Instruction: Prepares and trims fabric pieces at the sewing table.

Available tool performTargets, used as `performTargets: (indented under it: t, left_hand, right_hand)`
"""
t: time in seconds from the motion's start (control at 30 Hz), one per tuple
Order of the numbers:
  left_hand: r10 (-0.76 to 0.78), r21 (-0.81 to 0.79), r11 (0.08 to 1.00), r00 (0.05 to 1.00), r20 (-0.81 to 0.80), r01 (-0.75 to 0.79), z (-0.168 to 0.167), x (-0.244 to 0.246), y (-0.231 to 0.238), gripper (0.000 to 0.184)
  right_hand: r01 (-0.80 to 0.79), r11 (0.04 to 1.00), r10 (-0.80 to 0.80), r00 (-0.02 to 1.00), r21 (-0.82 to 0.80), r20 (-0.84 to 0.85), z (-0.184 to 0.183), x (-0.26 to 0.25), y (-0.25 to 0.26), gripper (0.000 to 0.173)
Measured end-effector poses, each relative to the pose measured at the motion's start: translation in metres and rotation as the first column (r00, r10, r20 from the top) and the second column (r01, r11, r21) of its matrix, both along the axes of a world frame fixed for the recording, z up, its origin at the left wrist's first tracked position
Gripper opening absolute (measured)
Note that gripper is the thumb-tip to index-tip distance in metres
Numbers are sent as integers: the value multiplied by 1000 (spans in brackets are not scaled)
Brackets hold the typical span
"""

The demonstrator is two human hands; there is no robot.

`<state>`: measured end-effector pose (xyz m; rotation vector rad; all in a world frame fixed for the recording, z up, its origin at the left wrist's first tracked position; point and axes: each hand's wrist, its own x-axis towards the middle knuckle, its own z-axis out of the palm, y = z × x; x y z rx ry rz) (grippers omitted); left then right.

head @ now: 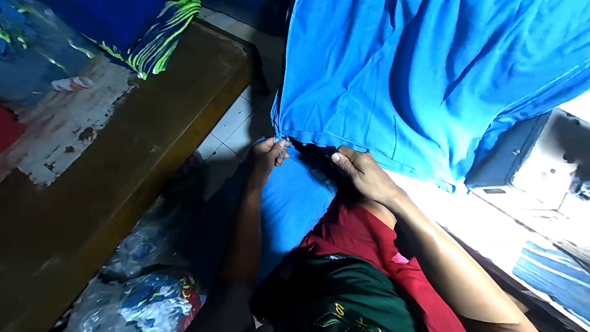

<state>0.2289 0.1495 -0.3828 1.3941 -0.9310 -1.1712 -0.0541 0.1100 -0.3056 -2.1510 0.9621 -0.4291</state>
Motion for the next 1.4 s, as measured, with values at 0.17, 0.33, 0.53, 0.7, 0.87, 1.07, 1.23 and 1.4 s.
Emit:
performTargets:
  t: [0.17, 0.33, 0.53, 0.7, 0.87, 1.07, 1.23, 1.4]
  left_hand:
    - [6, -20, 1000, 1000, 26, -5, -8, -3, 1, 31]
    - [-28, 14, 999, 997, -70, 29, -7, -5, -7, 30]
    - [-69, 26, 997, 968, -243, 78, 3, -12, -5, 31]
    - [-163, 97, 980, 980, -110, 174, 30, -27, 21, 24]
    - [-189, -73, 978, 978, 91, 196, -6, -37, 8, 32]
    - [-132, 33, 991, 991, 7, 132, -6, -41, 3, 42]
    - [-147, 152, 976, 986, -73, 157, 6, -40, -7, 70]
    - [-196, -49, 980, 977, -82, 192, 2, -53, 0, 49]
  right_hand:
    - [1, 1000, -1, 1000, 4, -1, 2, 3, -1, 41]
    - [-11, 1000, 11, 1000, 1, 16, 3, -1, -1, 41]
    - [-18, 998, 15, 999, 58, 46, 5, -7, -1, 39]
    - [-34, 994, 24, 994, 100, 103, 3, -12, 0, 39]
    - [-29, 987, 4, 987, 159, 160, 1, -12, -2, 40]
    - [-40, 971, -11, 977, 237, 211, 2, -19, -5, 41]
    - [-37, 966, -20, 976, 257, 215, 3, -16, -6, 42]
    - [-55, 942, -35, 965, 332, 259, 5, -16, -8, 43]
